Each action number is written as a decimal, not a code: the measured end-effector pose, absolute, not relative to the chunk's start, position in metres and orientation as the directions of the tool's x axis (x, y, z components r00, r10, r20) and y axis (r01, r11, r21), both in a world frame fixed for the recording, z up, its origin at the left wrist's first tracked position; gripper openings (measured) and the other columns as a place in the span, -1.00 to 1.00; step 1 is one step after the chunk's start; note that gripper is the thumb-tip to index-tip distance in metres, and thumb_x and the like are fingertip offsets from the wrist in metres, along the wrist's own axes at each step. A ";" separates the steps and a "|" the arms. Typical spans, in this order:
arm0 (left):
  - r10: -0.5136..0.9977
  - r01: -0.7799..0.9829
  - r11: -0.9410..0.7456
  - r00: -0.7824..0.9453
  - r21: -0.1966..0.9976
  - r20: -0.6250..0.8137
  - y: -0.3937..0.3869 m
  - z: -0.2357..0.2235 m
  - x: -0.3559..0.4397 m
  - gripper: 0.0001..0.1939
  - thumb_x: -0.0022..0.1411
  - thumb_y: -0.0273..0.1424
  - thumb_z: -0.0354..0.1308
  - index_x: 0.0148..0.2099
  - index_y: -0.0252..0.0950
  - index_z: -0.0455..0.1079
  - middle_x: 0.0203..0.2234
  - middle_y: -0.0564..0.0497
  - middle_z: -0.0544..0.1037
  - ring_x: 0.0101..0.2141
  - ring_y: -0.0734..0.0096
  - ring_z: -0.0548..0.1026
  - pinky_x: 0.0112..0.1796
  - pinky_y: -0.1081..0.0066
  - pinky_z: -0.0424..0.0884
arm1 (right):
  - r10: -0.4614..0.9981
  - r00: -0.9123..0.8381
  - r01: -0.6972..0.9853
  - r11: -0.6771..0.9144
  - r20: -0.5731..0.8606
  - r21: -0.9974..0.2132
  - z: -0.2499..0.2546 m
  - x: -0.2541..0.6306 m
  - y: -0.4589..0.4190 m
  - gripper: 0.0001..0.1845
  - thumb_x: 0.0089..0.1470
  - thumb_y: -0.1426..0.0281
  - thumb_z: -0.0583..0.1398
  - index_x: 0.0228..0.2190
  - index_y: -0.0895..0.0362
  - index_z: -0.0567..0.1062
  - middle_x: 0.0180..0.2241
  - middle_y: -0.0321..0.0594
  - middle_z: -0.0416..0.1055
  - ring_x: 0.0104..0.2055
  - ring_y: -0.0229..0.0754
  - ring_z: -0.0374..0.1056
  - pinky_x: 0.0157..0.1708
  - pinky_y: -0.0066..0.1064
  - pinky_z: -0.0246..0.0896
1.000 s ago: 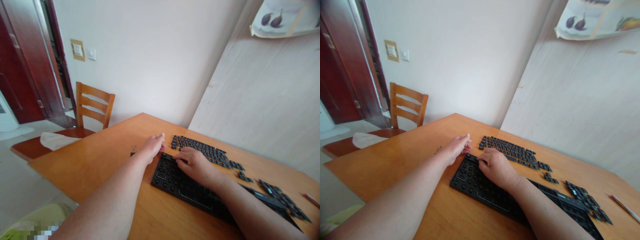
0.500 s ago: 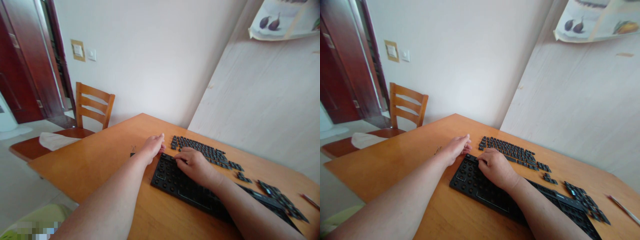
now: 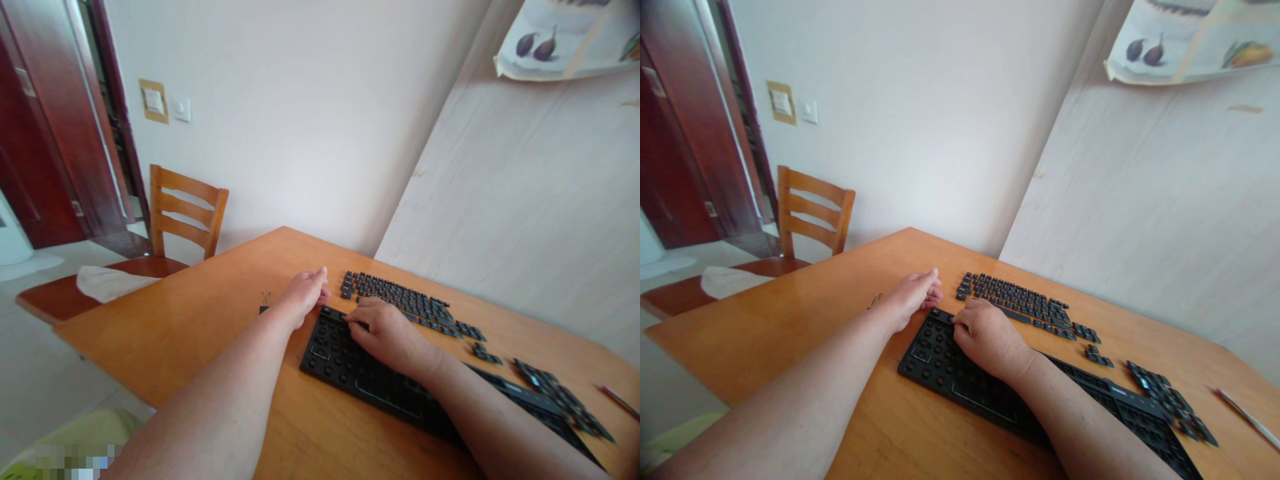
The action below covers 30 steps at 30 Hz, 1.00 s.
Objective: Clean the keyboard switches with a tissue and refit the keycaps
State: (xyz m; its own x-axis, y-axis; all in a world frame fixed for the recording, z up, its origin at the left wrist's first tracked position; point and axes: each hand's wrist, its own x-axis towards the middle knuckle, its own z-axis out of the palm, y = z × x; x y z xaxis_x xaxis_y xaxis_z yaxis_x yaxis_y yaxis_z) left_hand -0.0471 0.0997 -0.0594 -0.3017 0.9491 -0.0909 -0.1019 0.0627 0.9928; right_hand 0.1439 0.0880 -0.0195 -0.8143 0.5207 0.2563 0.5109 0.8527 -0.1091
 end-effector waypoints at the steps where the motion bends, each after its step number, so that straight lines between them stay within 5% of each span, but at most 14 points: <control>1: 0.949 -0.102 0.063 -0.303 0.993 -0.092 0.100 -0.059 -0.047 -0.58 0.36 -0.07 0.00 -0.24 -0.34 0.41 -0.49 -0.06 0.52 -0.49 0.44 0.49 -0.38 0.45 0.45 | 0.522 -0.812 0.511 0.852 0.262 -0.113 -0.019 0.144 0.088 -0.71 0.18 0.53 0.10 -0.48 0.11 0.55 -0.47 -0.23 0.38 -0.33 -0.22 0.30 -0.24 -0.39 0.17; 13: 0.945 -0.107 0.062 -0.313 0.992 -0.093 0.100 -0.059 -0.047 -0.59 0.36 -0.08 0.01 -0.24 -0.34 0.41 -0.51 -0.05 0.51 -0.49 0.43 0.49 -0.40 0.45 0.44 | 0.515 -0.815 0.505 0.856 0.266 -0.111 -0.019 0.144 0.088 -0.72 0.17 0.54 0.11 -0.50 0.14 0.55 -0.47 -0.23 0.38 -0.33 -0.22 0.30 -0.25 -0.40 0.17; 22: 0.946 -0.143 0.051 -0.311 0.988 -0.094 0.100 -0.059 -0.047 -0.61 0.32 -0.07 0.06 -0.26 -0.33 0.39 -0.54 -0.03 0.49 -0.54 0.46 0.45 -0.42 0.46 0.41 | 0.531 -0.706 0.518 0.838 0.470 -0.169 0.001 0.156 0.097 -0.76 0.18 0.51 0.12 -0.34 0.12 0.61 -0.37 -0.21 0.50 -0.26 -0.20 0.38 -0.19 -0.39 0.23; 30: 0.951 -0.120 0.039 -0.301 0.992 -0.074 0.103 -0.063 -0.051 -0.56 0.27 -0.03 0.08 -0.26 -0.35 0.39 -0.55 -0.01 0.49 -0.56 0.47 0.44 -0.42 0.44 0.39 | 0.616 -0.623 0.618 0.765 0.482 -0.179 0.031 0.165 0.111 -0.75 0.15 0.45 0.12 -0.36 0.10 0.62 -0.40 -0.22 0.50 -0.34 -0.21 0.38 -0.31 -0.41 0.20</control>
